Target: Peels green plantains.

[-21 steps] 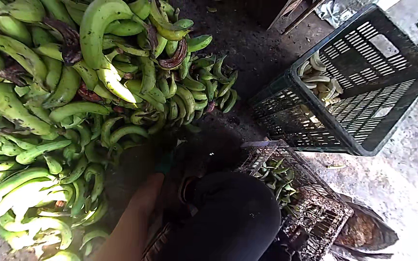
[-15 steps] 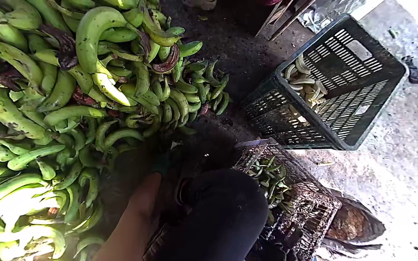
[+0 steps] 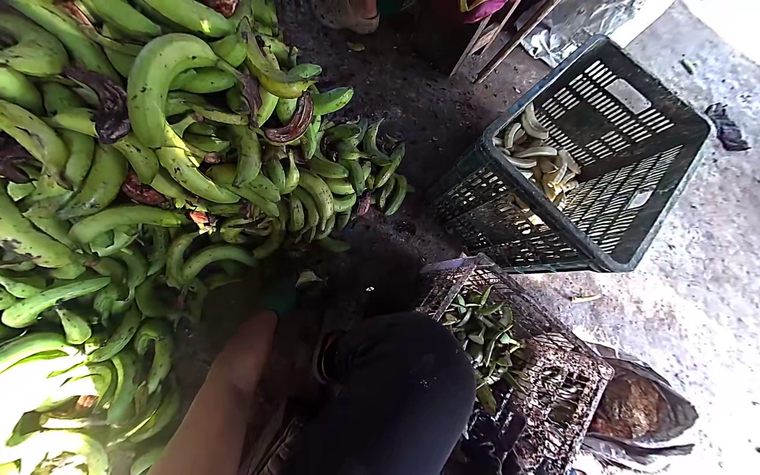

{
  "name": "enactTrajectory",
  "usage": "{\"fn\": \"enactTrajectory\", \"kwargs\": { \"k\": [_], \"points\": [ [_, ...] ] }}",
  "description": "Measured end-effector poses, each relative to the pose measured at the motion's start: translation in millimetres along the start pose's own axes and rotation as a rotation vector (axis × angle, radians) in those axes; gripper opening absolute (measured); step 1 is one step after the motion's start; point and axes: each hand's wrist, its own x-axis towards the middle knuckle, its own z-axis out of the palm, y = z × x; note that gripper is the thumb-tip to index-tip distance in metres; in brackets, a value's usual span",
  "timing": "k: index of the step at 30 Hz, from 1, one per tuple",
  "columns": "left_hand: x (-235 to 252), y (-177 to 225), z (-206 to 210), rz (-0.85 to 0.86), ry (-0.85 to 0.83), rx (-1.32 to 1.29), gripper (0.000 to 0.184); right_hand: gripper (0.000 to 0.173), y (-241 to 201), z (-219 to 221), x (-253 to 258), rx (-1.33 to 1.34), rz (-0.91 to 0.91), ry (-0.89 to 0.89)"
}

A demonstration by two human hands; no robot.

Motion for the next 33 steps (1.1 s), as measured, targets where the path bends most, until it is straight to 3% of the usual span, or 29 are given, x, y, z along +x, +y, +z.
{"fn": "enactTrajectory", "kwargs": {
  "k": [3,8,12,15,18,21,23,26,28,30,33],
  "points": [
    [14.9,13.8,-21.4,-0.022,-0.075,0.074,0.051,0.035,-14.1,13.1,-6.4,-0.059,0.047,0.05],
    [36.3,3.4,-15.8,0.046,0.028,0.094,0.051,0.042,1.1,1.4,3.2,-0.083,-0.003,0.018],
    [8.9,-8.4,-13.2,0.028,0.071,-0.137,0.079,0.047,7.6,-3.5,8.9,-0.044,-0.045,-0.013],
    [-33.5,9.9,-40.0,0.089,0.143,-0.376,0.092,0.048,1.4,-1.1,5.2,-0.026,-0.038,-0.041],
    [-82.5,60.8,-104.6,0.284,0.314,-0.572,0.082,0.047,-13.9,6.2,-6.0,0.056,-0.064,-0.033],
    [-133.6,133.7,-172.7,0.694,0.452,-0.601,0.082,0.045,-22.8,3.6,-11.6,0.107,-0.145,-0.058],
    [-173.6,188.1,-197.9,0.964,0.344,-0.413,0.08,0.043,-30.7,2.0,-15.4,0.132,-0.194,-0.035],
    [-213.8,253.1,-176.5,1.096,0.079,0.072,0.07,0.041,-39.0,-9.2,-13.9,0.182,-0.213,-0.008],
    [-218.1,271.6,-136.7,1.09,0.073,0.213,0.065,0.04,-35.4,-23.6,-12.2,0.201,-0.168,0.014],
    [-216.8,271.8,-103.3,1.034,0.143,0.112,0.063,0.035,-34.3,-35.2,-15.1,0.229,-0.143,0.061],
    [-236.4,259.1,-69.8,0.884,-0.094,-0.486,0.058,0.037,-34.7,-43.9,-21.5,0.349,-0.205,0.086]
  ]
}}
